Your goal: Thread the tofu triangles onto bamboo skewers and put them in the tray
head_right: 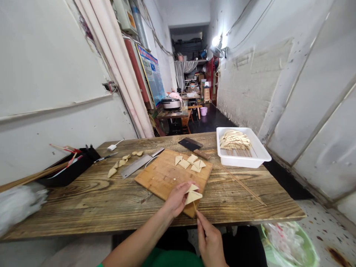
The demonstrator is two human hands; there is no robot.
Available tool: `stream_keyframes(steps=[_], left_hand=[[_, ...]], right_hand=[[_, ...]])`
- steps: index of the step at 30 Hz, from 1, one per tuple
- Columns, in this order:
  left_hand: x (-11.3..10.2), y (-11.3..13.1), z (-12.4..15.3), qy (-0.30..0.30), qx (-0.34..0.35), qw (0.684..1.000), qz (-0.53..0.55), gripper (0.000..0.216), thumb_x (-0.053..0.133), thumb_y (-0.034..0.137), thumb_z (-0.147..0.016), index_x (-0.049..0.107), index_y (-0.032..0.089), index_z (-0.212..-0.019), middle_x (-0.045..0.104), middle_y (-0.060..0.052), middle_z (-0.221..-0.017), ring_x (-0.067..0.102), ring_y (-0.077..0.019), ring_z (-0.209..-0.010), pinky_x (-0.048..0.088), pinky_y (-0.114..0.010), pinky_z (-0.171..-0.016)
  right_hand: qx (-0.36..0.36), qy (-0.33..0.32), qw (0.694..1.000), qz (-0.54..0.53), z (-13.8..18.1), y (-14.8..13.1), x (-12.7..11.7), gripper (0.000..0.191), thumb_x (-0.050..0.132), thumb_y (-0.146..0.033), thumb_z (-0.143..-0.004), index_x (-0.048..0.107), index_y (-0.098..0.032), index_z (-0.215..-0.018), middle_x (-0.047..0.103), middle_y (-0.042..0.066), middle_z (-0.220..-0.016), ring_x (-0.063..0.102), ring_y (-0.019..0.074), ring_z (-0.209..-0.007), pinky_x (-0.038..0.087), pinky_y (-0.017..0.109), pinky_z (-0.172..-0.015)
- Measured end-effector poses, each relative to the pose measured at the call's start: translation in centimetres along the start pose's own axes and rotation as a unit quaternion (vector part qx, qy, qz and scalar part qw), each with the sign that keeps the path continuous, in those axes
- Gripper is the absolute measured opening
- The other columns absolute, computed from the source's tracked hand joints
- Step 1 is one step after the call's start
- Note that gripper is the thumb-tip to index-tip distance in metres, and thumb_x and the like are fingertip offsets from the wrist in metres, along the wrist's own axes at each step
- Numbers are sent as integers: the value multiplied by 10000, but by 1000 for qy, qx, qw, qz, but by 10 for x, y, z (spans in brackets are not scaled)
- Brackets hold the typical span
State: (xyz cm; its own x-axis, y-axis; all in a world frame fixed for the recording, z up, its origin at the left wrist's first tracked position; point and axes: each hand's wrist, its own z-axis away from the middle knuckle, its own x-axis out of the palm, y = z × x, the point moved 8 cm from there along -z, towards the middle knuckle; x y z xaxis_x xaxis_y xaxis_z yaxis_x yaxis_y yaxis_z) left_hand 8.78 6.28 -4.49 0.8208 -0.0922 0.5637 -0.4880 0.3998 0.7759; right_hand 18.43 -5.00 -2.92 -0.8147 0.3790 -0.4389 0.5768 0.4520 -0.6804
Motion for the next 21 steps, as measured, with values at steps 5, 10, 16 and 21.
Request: stream_keyframes(steps=[5, 10, 16, 21], left_hand=[[-39, 46, -38, 94, 102, 975, -174, 328, 569, 347, -767, 600, 139, -1019, 636, -120, -1023, 595, -200, -934, 454, -309, -804], [-49, 120, -85, 139, 228, 708, -654, 324, 462, 251, -819, 600, 167, -1100, 572, -101, -1181, 504, -191, -1101, 347, -267, -938], [-52, 129, -137, 167, 140, 621, -753, 416, 530, 441, -744, 669, 78, -894, 622, -234, -981, 553, -333, -988, 388, -379, -843], [-42, 129, -167, 153, 103, 604, -775, 289, 671, 306, -639, 676, 72, -809, 618, -253, -981, 559, -362, -970, 409, -403, -810]], right_hand=[[9, 24, 1000, 10, -2, 6, -10, 301, 448, -268, -892, 649, -162, -1090, 706, 85, -966, 684, 179, -849, 547, 240, -768], [20, 22, 1000, 7, 1, 11, -12, 301, 460, -294, -889, 645, -179, -1096, 703, 74, -981, 679, 183, -867, 546, 242, -772], [15, 31, 999, 6, 2, 11, -10, 304, 451, -297, -893, 644, -189, -1101, 704, 71, -980, 676, 184, -873, 543, 236, -772], [-2, 37, 999, 7, 3, 11, -11, 290, 458, -272, -890, 654, -170, -1078, 713, 83, -948, 684, 173, -847, 536, 200, -762]])
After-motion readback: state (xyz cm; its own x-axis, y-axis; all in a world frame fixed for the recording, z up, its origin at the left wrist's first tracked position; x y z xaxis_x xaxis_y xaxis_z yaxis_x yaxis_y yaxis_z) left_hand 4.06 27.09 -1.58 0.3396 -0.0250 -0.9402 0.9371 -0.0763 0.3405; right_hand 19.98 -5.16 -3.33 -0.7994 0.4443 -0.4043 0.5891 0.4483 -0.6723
